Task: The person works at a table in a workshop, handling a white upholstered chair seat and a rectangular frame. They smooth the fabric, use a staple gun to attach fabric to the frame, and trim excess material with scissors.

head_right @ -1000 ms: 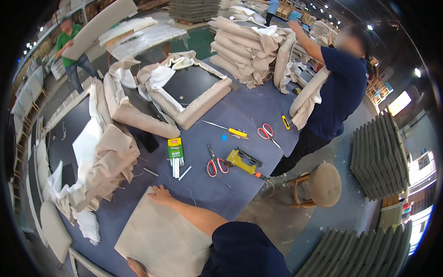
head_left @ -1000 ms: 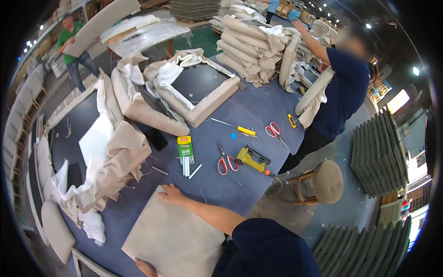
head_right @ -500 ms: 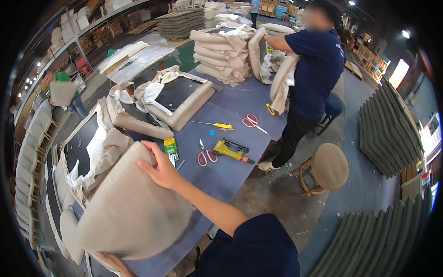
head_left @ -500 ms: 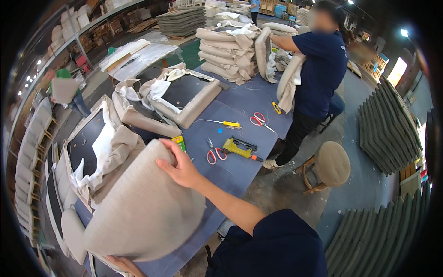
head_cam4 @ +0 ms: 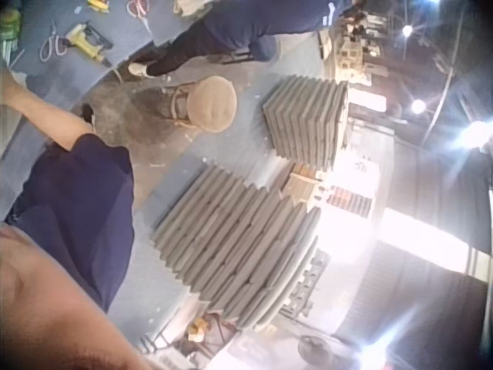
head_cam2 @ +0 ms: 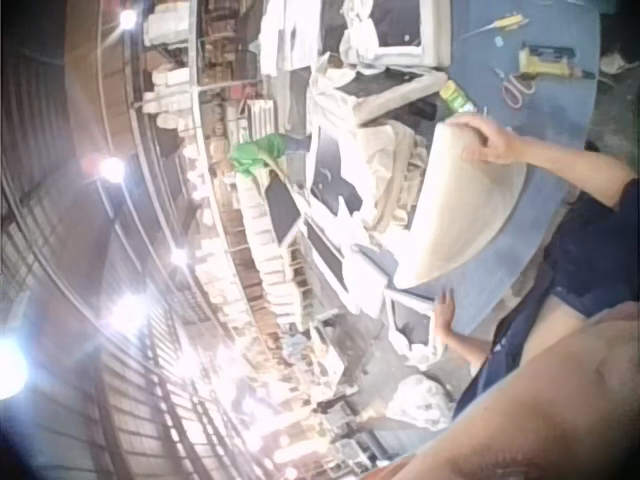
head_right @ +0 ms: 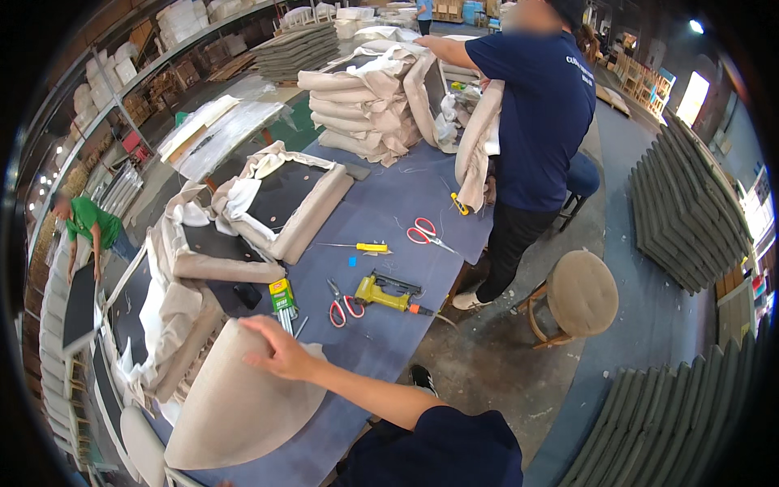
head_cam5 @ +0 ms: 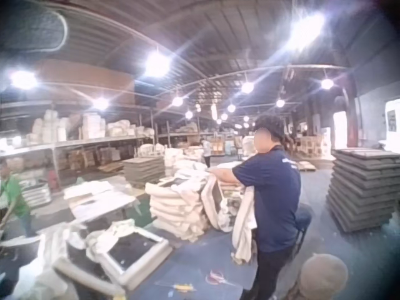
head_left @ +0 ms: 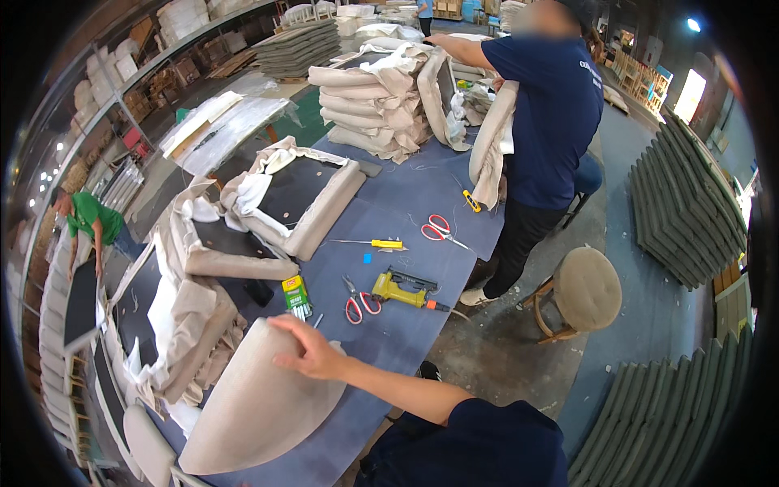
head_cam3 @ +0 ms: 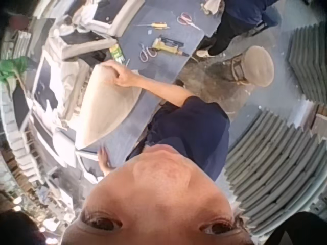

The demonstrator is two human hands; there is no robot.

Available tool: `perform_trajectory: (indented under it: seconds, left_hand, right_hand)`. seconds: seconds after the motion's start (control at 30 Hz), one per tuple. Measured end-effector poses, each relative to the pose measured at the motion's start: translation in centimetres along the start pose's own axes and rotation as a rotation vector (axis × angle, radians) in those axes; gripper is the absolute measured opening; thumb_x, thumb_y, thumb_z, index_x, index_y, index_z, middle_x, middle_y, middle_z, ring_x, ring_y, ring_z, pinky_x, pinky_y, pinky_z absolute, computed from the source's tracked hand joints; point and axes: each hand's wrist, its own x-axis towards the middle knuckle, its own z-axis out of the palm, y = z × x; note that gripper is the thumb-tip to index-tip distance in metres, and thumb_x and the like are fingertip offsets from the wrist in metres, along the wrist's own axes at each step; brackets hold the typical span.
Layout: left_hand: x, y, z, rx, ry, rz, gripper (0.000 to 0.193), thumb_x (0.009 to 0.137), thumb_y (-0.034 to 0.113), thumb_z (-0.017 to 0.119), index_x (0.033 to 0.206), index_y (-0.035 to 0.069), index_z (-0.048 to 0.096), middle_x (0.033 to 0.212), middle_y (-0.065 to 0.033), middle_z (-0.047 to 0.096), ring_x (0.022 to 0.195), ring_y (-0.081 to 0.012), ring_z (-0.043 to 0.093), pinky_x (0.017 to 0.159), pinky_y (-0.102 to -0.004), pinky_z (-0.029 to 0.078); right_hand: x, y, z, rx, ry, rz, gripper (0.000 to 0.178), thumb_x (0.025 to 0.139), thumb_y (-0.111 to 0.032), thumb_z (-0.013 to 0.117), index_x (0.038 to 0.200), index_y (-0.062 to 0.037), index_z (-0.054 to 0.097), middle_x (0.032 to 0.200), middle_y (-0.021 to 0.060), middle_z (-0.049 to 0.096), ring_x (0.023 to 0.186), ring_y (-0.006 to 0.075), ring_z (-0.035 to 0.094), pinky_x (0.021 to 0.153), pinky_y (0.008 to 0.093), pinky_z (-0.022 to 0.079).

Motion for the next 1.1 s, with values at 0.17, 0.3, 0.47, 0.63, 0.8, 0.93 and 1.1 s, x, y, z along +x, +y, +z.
perform_trajectory:
  seconds: [0.17, 0.3, 0.47, 0.63, 0.8, 0.93, 1.1]
  left_hand:
    - [-11.7, 11.4, 3.8, 0.254, 0.331, 0.723, 0.049, 0.107, 0.034, 0.063, 0.139, -0.003, 0.062, 0.124, -0.0188, 0.074, 0.112, -0.0336, 0.07, 0.098, -0.0444, 0.055]
    - [-12.6, 21.7, 11.9, 0.566, 0.666, 1.239, 0.056, 0.103, 0.034, 0.069, 0.143, -0.002, 0.058, 0.133, -0.0246, 0.068, 0.121, -0.039, 0.065, 0.104, -0.0476, 0.051]
    - [-9.6, 26.2, 14.8, 0.839, 0.433, 1.128, 0.065, 0.095, 0.038, 0.076, 0.144, -0.001, 0.057, 0.139, -0.0296, 0.062, 0.129, -0.0472, 0.06, 0.108, -0.0519, 0.048]
    - [-8.7, 28.6, 16.4, 1.026, 0.369, 1.106, 0.07, 0.091, 0.042, 0.078, 0.141, -0.003, 0.059, 0.135, -0.0344, 0.063, 0.129, -0.0513, 0.058, 0.108, -0.0532, 0.048]
    - [-7.8, 28.8, 16.8, 0.854, 0.15, 1.066, 0.078, 0.09, 0.044, 0.08, 0.139, -0.012, 0.056, 0.133, -0.0384, 0.063, 0.127, -0.0512, 0.06, 0.107, -0.051, 0.049]
    - [-9.2, 29.1, 17.4, 0.771, 0.088, 1.032, 0.077, 0.09, 0.044, 0.08, 0.139, -0.011, 0.057, 0.127, -0.037, 0.066, 0.122, -0.0517, 0.064, 0.102, -0.0504, 0.052]
    - [-9.7, 27.8, 17.6, 0.818, 0.218, 1.057, 0.07, 0.091, 0.042, 0.079, 0.137, -0.007, 0.06, 0.123, -0.0347, 0.068, 0.117, -0.052, 0.065, 0.098, -0.051, 0.053]
  right_hand:
    - [1.6, 1.1, 0.2, 0.016, -0.043, -0.093, 0.069, 0.093, -0.034, 0.081, 0.148, -0.0035, 0.052, 0.143, 0.016, 0.056, 0.127, 0.0343, 0.055, 0.106, 0.0418, 0.045]
    - [2.9, 0.2, 0.6, 0.104, -0.096, -0.076, 0.067, 0.093, -0.034, 0.081, 0.147, -0.0038, 0.054, 0.144, 0.0164, 0.056, 0.125, 0.0344, 0.055, 0.106, 0.0433, 0.043]
    - [3.3, 0.7, -0.1, 0.173, -0.126, -0.087, 0.066, 0.095, -0.035, 0.079, 0.147, -0.0034, 0.054, 0.144, 0.0159, 0.056, 0.125, 0.0337, 0.055, 0.107, 0.0448, 0.041]
    - [2.9, 1.0, -0.2, 0.205, -0.177, -0.084, 0.066, 0.095, -0.036, 0.078, 0.148, -0.0054, 0.053, 0.145, 0.0153, 0.055, 0.127, 0.0342, 0.055, 0.108, 0.0472, 0.04]
    - [2.3, 0.5, 0.9, 0.23, -0.164, -0.178, 0.066, 0.096, -0.038, 0.076, 0.148, -0.0066, 0.051, 0.145, 0.0147, 0.056, 0.127, 0.0346, 0.054, 0.107, 0.048, 0.041]
    - [1.7, 0.8, 0.9, 0.228, -0.167, -0.166, 0.065, 0.095, -0.033, 0.079, 0.149, -0.0085, 0.051, 0.149, 0.0162, 0.056, 0.13, 0.036, 0.056, 0.108, 0.0499, 0.042]
    - [1.1, 0.1, 1.6, 0.229, -0.117, -0.214, 0.063, 0.094, -0.03, 0.08, 0.147, -0.0083, 0.055, 0.148, 0.0172, 0.056, 0.129, 0.0366, 0.057, 0.107, 0.0502, 0.043]
